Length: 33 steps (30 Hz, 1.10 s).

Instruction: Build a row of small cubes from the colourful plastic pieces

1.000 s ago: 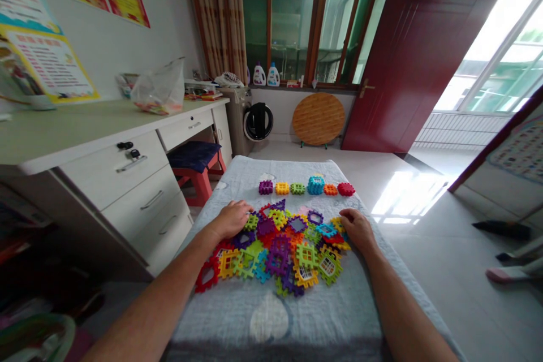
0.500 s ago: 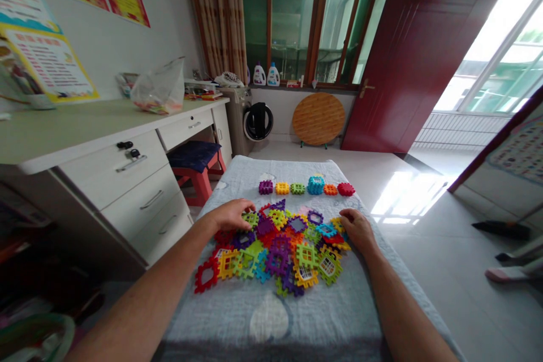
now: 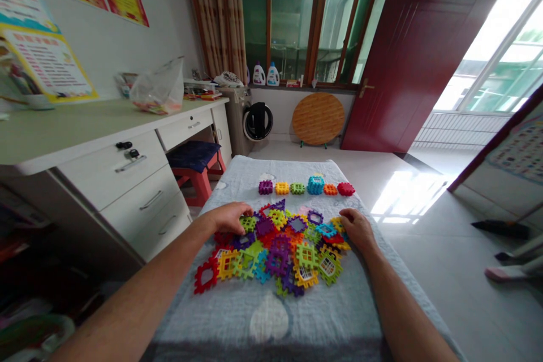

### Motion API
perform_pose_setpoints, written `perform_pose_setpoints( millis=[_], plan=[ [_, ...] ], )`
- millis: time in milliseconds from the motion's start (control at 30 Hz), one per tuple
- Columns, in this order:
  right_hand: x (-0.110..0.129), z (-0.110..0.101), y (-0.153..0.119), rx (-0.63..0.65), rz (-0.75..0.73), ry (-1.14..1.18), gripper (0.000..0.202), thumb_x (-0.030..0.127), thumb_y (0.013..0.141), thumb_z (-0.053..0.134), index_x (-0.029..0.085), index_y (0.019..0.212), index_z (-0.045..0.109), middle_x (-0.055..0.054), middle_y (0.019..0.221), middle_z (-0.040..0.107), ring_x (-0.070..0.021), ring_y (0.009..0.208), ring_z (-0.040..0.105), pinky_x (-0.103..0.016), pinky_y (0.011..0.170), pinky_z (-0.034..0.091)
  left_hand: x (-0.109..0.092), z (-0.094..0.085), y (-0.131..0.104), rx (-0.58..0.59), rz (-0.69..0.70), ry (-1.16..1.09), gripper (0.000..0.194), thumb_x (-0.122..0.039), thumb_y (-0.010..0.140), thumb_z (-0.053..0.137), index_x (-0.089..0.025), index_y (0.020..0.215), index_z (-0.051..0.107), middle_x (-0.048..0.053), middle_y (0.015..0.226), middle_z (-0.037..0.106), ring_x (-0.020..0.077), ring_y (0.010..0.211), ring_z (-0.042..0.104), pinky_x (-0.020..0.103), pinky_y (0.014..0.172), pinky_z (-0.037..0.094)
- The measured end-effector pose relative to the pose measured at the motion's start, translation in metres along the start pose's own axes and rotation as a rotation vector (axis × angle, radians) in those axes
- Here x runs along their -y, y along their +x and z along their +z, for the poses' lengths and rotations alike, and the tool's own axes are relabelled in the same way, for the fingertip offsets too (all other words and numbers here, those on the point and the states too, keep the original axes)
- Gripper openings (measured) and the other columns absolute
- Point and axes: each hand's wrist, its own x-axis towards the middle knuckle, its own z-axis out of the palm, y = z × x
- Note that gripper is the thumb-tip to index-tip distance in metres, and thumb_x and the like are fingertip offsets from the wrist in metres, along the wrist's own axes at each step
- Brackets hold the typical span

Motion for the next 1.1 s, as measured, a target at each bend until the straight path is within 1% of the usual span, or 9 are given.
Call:
perform_pose_setpoints(
  millis=[133, 367, 433, 533, 667, 767, 833, 933, 1100],
  plan=[
    [-0.001, 0.0, 0.0, -0.002, -0.001, 0.001, 0.028, 0.03, 0.071, 0.045, 0.018, 0.087, 0.064, -0.005, 0.085, 0.065, -0.0181, 0.078, 0.058, -0.03, 0.075, 0.045, -0.004, -0.002, 0.002, -0.016, 0.015, 0.109, 0.046, -0.025, 0.051, 0.068, -0.02, 0.097, 0.064, 0.004, 0.098, 0.063, 0.0241, 0.094, 0.056, 0.029, 0.083, 0.044],
    [-0.002, 0.001, 0.0, -0.006, -0.004, 0.024, 0.029, 0.031, 0.07, 0.045, 0.018, 0.086, 0.065, -0.005, 0.085, 0.065, -0.0179, 0.077, 0.058, -0.03, 0.075, 0.045, -0.006, -0.005, 0.0, -0.042, 0.061, 0.181, 0.038, -0.025, 0.051, 0.064, -0.02, 0.089, 0.065, 0.004, 0.091, 0.062, 0.0228, 0.088, 0.055, 0.028, 0.079, 0.044],
    [-0.001, 0.001, 0.0, -0.008, -0.004, 0.03, 0.028, 0.031, 0.069, 0.045, 0.018, 0.086, 0.065, -0.004, 0.083, 0.065, -0.0177, 0.076, 0.058, -0.03, 0.074, 0.045, -0.007, -0.012, 0.001, -0.083, 0.068, 0.178, 0.04, -0.027, 0.052, 0.064, -0.019, 0.091, 0.065, 0.004, 0.093, 0.062, 0.0225, 0.089, 0.055, 0.028, 0.08, 0.043],
    [0.001, 0.0, 0.0, -0.01, -0.006, 0.033, 0.027, 0.029, 0.069, 0.045, 0.018, 0.084, 0.064, -0.004, 0.08, 0.065, -0.0176, 0.073, 0.057, -0.029, 0.073, 0.045, -0.014, -0.027, 0.01, -0.204, 0.101, 0.148, 0.043, -0.031, 0.056, 0.065, -0.018, 0.097, 0.064, 0.005, 0.096, 0.062, 0.0215, 0.093, 0.056, 0.027, 0.085, 0.042],
    [0.002, 0.0, 0.0, -0.023, -0.011, 0.043, 0.027, 0.029, 0.068, 0.044, 0.018, 0.083, 0.064, -0.004, 0.08, 0.065, -0.0175, 0.073, 0.058, -0.029, 0.073, 0.045, -0.037, -0.042, 0.044, -0.326, 0.146, 0.131, 0.043, -0.034, 0.057, 0.066, -0.018, 0.097, 0.063, 0.005, 0.098, 0.063, 0.0214, 0.093, 0.057, 0.027, 0.087, 0.042],
    [0.002, 0.0, 0.0, -0.038, -0.004, 0.053, 0.027, 0.028, 0.067, 0.045, 0.018, 0.083, 0.065, -0.004, 0.081, 0.065, -0.0173, 0.073, 0.058, -0.029, 0.072, 0.045, -0.057, -0.044, 0.081, -0.357, 0.084, 0.211, 0.045, -0.035, 0.057, 0.067, -0.02, 0.099, 0.063, 0.004, 0.101, 0.063, 0.0223, 0.096, 0.057, 0.028, 0.087, 0.043],
    [0.003, 0.0, 0.0, -0.043, -0.004, 0.056, 0.027, 0.028, 0.067, 0.045, 0.018, 0.083, 0.065, -0.004, 0.081, 0.065, -0.0173, 0.073, 0.058, -0.029, 0.072, 0.045, -0.068, -0.042, 0.106, -0.349, 0.022, 0.263, 0.047, -0.039, 0.057, 0.066, -0.022, 0.101, 0.063, 0.004, 0.106, 0.063, 0.0233, 0.1, 0.056, 0.029, 0.088, 0.043],
    [0.004, 0.0, -0.001, -0.051, -0.007, 0.057, 0.026, 0.027, 0.068, 0.045, 0.018, 0.081, 0.065, -0.004, 0.08, 0.065, -0.0174, 0.073, 0.058, -0.029, 0.072, 0.045, -0.077, -0.039, 0.141, -0.328, -0.02, 0.291, 0.05, -0.041, 0.056, 0.066, -0.024, 0.103, 0.063, 0.004, 0.109, 0.062, 0.0254, 0.102, 0.056, 0.032, 0.087, 0.045],
    [0.005, 0.0, -0.001, -0.048, -0.001, 0.062, 0.024, 0.025, 0.07, 0.044, 0.019, 0.081, 0.064, -0.004, 0.08, 0.064, -0.0171, 0.073, 0.057, -0.028, 0.072, 0.044, -0.083, -0.033, 0.18, -0.256, -0.067, 0.322, 0.052, -0.042, 0.052, 0.067, -0.027, 0.102, 0.064, 0.003, 0.11, 0.063, 0.026, 0.103, 0.056, 0.032, 0.083, 0.046]
  ],
)
